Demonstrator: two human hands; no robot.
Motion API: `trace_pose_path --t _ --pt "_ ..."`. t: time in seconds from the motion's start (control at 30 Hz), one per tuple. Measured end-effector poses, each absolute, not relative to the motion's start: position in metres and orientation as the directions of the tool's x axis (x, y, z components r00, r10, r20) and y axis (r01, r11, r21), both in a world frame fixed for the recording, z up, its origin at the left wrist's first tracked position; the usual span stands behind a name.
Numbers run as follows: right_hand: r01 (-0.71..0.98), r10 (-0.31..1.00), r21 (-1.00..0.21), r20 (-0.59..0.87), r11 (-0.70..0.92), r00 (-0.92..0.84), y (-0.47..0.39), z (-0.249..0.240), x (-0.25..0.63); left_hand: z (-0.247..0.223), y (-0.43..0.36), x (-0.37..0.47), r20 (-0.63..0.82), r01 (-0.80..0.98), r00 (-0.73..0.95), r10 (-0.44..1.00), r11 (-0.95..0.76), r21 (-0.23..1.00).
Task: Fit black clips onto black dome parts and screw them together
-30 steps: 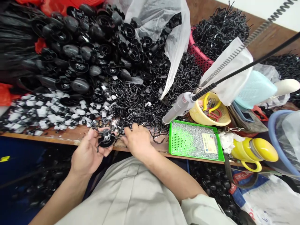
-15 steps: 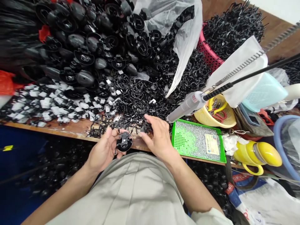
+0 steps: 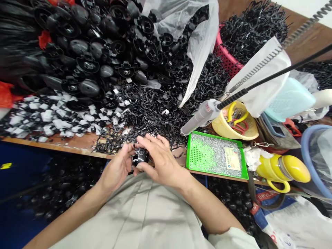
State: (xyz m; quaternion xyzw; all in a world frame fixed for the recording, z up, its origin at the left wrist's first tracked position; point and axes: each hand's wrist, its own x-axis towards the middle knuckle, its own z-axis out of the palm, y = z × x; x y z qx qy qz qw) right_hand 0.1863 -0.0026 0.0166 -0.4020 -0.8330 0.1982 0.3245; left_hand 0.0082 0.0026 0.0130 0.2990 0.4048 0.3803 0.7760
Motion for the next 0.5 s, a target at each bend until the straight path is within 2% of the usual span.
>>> trace_pose_path --t 0.1,0.23,0.37,0.5 --pt "0.532 0.802 -0.607 0.362 0.59 -0.476 -0.003 0.018 0.187 0.016 0.002 0.01 -0.389 -0.246 0.377 0.841 0.496 0.833" --pt "0.506 0.822 -0.664 0.328 0.551 -0.466 -0.006 0.022 0.189 0.019 -0.001 0.012 -0.387 -0.127 0.287 0.876 0.435 0.891" --pt "0.468 0.922 -0.794 0.328 0.388 -0.207 -0.008 0.023 0.189 0.017 -0.006 0.009 -0.262 -0.097 0.296 0.918 0.302 0.948" --pt "0.388 0.924 -0.841 0.314 0.377 -0.217 -0.014 0.024 0.19 0.01 -0.012 0.007 -0.126 0.005 0.343 0.931 0.133 0.991"
